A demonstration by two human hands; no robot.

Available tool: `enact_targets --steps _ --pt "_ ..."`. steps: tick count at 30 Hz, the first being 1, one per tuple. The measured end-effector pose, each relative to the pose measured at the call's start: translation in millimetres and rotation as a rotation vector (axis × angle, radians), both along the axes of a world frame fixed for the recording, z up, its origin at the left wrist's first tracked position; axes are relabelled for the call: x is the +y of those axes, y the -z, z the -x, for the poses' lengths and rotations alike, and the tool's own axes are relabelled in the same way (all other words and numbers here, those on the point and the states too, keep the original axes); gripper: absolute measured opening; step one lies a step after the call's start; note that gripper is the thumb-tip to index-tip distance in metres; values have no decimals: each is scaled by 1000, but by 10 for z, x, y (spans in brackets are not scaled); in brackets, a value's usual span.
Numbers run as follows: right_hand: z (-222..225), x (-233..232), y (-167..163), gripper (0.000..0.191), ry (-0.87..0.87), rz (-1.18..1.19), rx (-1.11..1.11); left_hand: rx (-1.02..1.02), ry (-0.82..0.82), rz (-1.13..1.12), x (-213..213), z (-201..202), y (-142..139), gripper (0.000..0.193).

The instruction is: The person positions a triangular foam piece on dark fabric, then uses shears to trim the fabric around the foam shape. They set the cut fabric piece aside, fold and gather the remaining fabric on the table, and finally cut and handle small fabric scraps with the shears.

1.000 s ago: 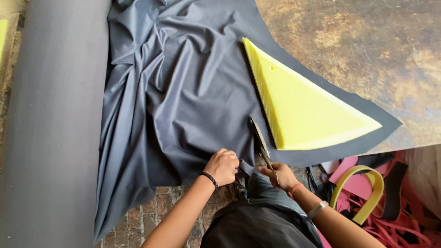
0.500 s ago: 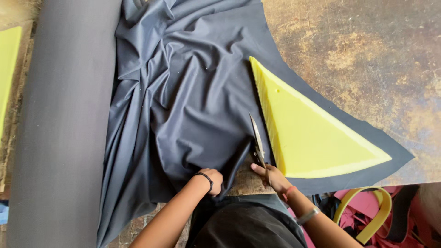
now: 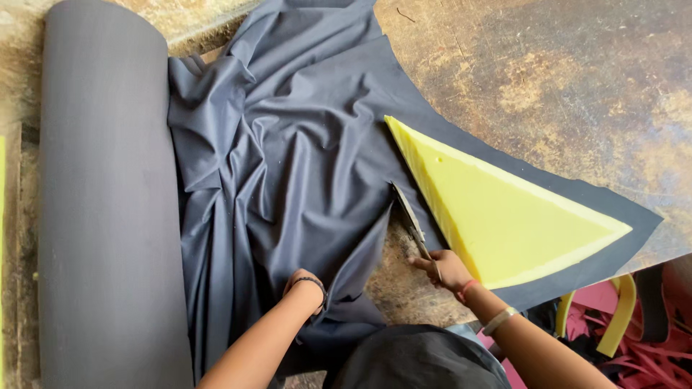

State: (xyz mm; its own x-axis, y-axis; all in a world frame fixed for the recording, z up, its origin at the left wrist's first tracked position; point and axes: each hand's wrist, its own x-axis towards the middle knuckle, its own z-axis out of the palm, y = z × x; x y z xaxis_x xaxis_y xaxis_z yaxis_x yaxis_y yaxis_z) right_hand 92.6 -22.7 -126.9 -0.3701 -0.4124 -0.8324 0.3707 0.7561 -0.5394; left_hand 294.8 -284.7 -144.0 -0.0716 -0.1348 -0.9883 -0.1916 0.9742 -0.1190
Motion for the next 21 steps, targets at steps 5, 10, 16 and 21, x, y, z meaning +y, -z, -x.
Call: enact_targets --steps 5,10,16,21 --pt "175 -322 91 54 63 31 -15 11 14 48 -305 -37 -22 20" --pt "212 -457 125 56 9 -10 17 272 -46 21 -557 479 -210 22" --pt "284 -694 67 55 173 99 -98 1363 -524 -292 -580 1617 -323 69" --pt "392 -952 95 51 110 13 -22 788 -636 63 -803 2032 -258 150"
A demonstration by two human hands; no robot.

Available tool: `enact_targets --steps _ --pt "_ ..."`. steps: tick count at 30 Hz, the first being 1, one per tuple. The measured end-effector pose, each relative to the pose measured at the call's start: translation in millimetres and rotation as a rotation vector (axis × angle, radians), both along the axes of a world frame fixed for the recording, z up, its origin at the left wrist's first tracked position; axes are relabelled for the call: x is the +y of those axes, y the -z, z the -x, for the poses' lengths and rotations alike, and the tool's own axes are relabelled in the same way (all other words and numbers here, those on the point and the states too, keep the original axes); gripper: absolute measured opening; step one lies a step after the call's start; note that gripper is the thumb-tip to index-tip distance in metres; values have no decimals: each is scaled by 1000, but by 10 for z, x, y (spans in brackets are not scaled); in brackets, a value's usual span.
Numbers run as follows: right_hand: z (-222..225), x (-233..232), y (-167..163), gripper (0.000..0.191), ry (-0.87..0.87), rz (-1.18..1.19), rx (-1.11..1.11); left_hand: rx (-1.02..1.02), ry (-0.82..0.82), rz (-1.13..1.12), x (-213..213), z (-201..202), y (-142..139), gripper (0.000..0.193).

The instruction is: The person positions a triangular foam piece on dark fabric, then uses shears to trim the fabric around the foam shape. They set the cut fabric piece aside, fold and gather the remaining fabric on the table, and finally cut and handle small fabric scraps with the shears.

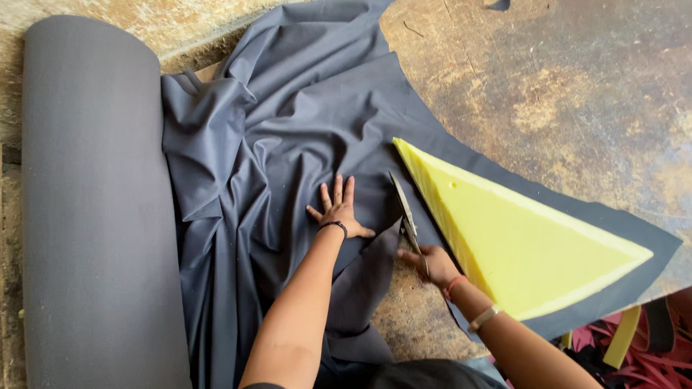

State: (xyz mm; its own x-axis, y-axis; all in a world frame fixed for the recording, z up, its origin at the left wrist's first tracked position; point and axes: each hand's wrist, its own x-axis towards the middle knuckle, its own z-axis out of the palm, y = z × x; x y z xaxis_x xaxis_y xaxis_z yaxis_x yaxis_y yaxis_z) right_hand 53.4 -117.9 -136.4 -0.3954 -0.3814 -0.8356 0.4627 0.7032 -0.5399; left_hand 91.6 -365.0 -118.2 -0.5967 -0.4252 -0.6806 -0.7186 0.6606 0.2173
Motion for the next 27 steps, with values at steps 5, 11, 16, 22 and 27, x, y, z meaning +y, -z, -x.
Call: enact_targets --steps 5,11,16,22,27 --pt "133 -51 72 56 -23 -15 -34 -107 19 -24 -67 68 75 164" --pt "288 -425 179 58 -18 15 94 -174 84 -65 -146 154 84 170" --pt "465 -598 178 48 52 92 -5 -152 100 -88 -176 147 98 169" --pt "605 -849 176 57 25 12 137 -144 94 -93 -202 143 45 168" --pt "719 -1073 164 52 77 141 105 -151 85 -102 -233 164 -20 168"
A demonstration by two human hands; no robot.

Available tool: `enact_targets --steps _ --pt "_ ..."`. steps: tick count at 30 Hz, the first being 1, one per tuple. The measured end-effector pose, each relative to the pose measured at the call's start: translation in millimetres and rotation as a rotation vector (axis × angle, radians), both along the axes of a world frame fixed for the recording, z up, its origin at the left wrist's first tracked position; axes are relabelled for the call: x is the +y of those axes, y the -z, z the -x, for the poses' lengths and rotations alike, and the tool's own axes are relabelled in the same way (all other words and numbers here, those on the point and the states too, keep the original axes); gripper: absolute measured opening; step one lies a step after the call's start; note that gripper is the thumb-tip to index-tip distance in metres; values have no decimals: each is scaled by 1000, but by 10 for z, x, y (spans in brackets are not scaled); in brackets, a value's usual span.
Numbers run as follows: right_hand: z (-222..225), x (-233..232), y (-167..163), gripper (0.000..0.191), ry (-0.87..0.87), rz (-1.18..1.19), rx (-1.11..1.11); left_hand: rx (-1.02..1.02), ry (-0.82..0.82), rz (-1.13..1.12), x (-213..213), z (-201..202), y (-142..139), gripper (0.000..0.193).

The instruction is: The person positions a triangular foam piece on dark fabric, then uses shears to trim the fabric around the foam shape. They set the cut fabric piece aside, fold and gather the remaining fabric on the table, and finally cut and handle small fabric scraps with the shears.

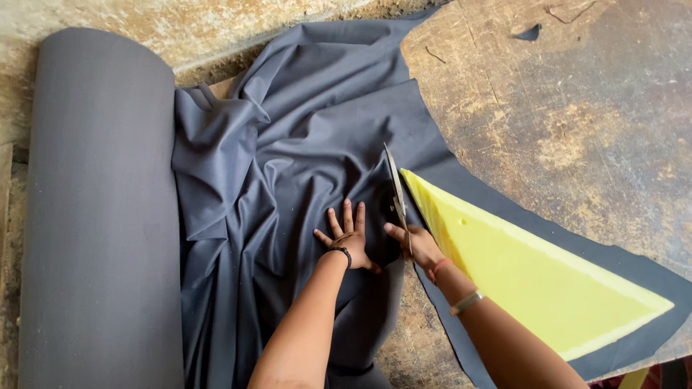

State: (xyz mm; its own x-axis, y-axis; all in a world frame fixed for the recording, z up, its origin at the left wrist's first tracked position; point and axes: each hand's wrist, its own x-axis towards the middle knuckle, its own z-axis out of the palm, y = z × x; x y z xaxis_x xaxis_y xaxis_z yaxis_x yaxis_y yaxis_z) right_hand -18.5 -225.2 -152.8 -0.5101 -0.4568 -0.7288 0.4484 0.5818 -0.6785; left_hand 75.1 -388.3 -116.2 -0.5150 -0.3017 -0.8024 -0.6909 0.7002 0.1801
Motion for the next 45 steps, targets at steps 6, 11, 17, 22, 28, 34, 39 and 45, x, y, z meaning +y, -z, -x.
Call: enact_targets --steps 6,11,17,22,28,34,39,45 --pt "55 -195 88 54 -2 -21 78 -25 5 -10 -22 16 -11 167" --pt "329 -491 151 62 -29 -23 32 -25 2 -27 -31 15 -5 164" --pt "348 -522 111 56 35 110 -84 -21 27 -10 -58 4 24 164" --pt "537 261 -202 66 -205 87 -217 221 -194 26 -7 6 238 138" --pt "1382 1378 -548 70 -718 -577 413 323 -464 164 -504 875 640 80" --pt "2580 1532 -671 65 -1059 -821 669 404 -493 243 -580 1109 714 86" --pt "3050 1198 -448 64 -1265 -774 751 948 -316 367 -534 1410 691 50" --pt "3029 870 -196 66 -1274 -558 797 1094 670 211 -374 2667 674 49"
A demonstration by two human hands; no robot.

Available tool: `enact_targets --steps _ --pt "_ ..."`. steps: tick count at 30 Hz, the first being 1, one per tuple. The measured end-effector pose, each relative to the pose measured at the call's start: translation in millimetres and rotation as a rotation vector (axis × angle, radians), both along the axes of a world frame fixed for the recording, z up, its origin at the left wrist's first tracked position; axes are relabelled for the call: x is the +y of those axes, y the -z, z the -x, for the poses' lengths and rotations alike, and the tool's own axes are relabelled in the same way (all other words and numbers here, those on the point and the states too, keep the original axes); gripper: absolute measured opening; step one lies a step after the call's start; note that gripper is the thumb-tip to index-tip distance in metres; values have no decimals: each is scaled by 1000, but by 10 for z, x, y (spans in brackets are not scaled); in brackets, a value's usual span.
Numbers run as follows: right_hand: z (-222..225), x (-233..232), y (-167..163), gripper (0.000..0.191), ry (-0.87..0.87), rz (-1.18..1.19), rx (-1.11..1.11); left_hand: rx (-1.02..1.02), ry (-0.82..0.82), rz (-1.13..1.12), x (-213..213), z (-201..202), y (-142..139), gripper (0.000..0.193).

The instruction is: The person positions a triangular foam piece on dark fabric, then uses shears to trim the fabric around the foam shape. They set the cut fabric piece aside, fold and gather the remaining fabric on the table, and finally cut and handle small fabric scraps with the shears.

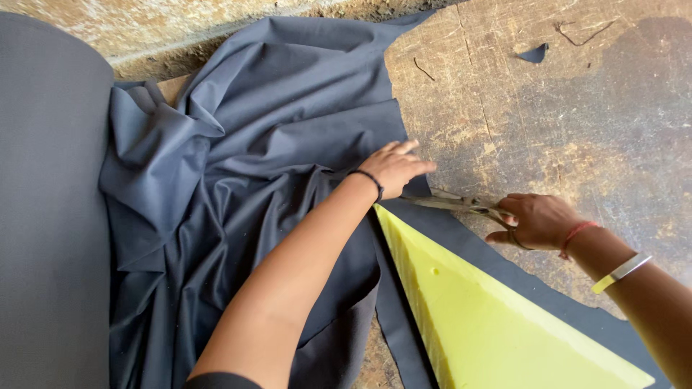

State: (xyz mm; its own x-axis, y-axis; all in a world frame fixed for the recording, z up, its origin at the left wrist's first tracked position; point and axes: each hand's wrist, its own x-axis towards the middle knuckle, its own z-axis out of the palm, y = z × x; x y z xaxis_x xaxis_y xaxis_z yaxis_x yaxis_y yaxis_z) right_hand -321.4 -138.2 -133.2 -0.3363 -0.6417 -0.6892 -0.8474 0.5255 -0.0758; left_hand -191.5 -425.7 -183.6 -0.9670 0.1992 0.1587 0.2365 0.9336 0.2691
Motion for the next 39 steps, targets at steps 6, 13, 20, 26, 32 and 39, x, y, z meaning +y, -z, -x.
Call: enact_targets --steps 6,13,20,26,32,39 --pt "-63 -67 33 62 26 -183 53 -459 106 124 -113 363 -94 13" --pt "-266 -310 47 65 65 -24 -25 -437 3 -95 -148 294 -59 10" --pt "-430 -607 -203 61 55 -128 -20 -404 -56 -197 -255 173 -115 15" --pt "-563 -927 -329 65 24 -118 13 -459 -183 -389 -309 73 -310 15" --pt "-681 -1142 -567 68 -42 -25 35 -355 -237 -560 -412 -20 -510 20" --pt "-866 -1316 -851 61 -83 -64 99 -171 -323 -647 -530 -201 -747 19"
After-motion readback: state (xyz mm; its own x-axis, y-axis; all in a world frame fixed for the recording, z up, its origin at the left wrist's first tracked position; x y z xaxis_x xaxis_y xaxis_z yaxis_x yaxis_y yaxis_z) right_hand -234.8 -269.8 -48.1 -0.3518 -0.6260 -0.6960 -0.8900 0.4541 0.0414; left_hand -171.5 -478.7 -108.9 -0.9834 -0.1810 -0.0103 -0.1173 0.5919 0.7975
